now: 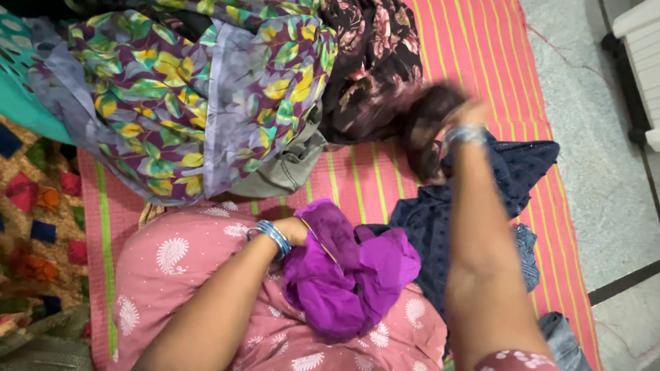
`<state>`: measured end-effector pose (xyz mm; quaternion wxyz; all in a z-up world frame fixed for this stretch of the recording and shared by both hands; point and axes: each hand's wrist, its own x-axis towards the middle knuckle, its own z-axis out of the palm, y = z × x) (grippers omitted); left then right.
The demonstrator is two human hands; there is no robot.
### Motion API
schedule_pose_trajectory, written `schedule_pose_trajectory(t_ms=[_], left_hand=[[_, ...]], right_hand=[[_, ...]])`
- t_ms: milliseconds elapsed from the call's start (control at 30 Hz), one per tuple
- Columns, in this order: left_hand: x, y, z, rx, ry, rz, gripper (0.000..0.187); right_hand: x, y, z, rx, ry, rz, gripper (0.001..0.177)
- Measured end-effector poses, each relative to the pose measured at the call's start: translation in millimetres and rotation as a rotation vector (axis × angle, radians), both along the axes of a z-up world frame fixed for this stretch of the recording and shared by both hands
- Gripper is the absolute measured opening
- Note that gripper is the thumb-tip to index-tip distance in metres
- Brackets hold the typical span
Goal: The person folds various items of clothing, including checkered shirts, floral patterned fabrics, and purple garments, by hand on a mat. They smooth the fabric with their hands, fold the pieces into rectangular shapes, and place them onto stacks.
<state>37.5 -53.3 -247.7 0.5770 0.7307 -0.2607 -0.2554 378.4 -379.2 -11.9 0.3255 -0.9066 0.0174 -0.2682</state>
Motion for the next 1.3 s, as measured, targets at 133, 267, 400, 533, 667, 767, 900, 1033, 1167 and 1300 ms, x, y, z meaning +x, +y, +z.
schedule_pose_trajectory(t_ms=[133,267,400,533,667,767,900,1033,1167,1300], left_hand=[[14.7,4.3,-3.7,0.362,-0.277,0.078,0.033],[15.7,17.4,21.4,-0.610,0.242,0.455,0.038],[10.8,24.9,67.8,-1.020,0.562,0.509,0.047],[17.2,29.4,42.9,-1.044,0.822,0.468,0.047],[28.0,31.7,21.2,-0.695,0.346,0.747,0.044],[17.5,38.7,40.3,-0.502,0.251,0.869,0.043],[-5.4,32.5,95.1,-1.031,0.604,0.753,0.043],[-15.1,46.4,162.6,-1.089,0.403,0.621,0.047],[-9.9,44.2,285.5,-1.305,0.130,0.589,0.060],[-25.1,32.1,391.2,-1.447,0.151,0.055,0.076]], right_hand=[[17.9,10.7,96.1,0.648,-0.281,0.618,0.070],[-53.4,80.1,64.0,0.498,0.002,1.042,0.041],[-257.3,113.3,-40.9,-0.719,0.618,0.729,0.070],[-380.7,85.7,-49.9,-0.144,0.656,0.720,0.055],[-428.0,45.5,-50.3,-0.358,0.435,0.636,0.059],[-440.2,24.3,-39.9,-0.374,0.446,0.595,0.062],[-438.5,12.3,-25.3,-0.330,0.317,0.372,0.042],[-431.1,16.4,25.1,0.247,-0.159,0.228,0.023],[-440.9,34.2,91.2,0.459,-0.508,0.378,0.018],[-470.1,57.3,109.0,0.118,-0.148,0.351,0.031]])
